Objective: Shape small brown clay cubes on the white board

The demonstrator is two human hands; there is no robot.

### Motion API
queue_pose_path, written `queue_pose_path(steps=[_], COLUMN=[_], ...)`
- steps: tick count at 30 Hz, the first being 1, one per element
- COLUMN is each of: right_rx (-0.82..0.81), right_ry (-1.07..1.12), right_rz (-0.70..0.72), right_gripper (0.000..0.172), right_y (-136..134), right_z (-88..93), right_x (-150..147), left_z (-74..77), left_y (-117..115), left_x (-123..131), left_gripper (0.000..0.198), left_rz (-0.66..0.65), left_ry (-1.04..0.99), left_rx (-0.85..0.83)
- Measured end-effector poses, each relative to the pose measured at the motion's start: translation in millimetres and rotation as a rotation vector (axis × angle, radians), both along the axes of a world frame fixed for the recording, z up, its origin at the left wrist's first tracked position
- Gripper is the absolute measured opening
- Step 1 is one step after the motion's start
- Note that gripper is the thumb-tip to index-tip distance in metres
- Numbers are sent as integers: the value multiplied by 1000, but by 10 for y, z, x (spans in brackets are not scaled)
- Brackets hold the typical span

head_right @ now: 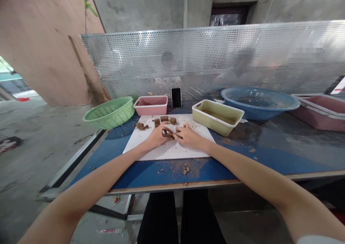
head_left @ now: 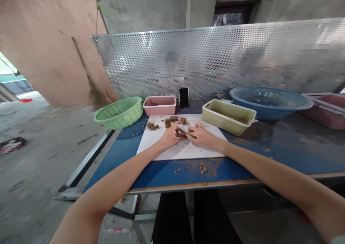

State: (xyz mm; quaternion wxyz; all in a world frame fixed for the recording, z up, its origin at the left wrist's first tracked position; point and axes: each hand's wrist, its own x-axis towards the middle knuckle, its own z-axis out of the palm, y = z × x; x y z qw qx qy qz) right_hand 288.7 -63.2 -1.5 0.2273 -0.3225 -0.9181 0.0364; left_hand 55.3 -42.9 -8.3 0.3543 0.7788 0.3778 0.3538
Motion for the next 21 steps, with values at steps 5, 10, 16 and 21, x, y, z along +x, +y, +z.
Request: queue_pose_path(steps=[5,10,16,21], right_rx=[-143,-109,-21,-65], right_ry=[20,51,65,49], right_rz=[-20,-26,-20,-6], right_gripper=[47,50,54,57], right_y=[16,22,61,88], right_z=[22,-11,-86,-84], right_x=[-54,-37,-9,-19], left_z=[-10,12,47,75], left_y=[8,-6,-45,-86], left_x=[7,6,12,24], left_gripper=[75,73,72,83], left_rz=[9,16,24,39], left_ry=[38,34,49,23], left_rx=[18,15,20,2])
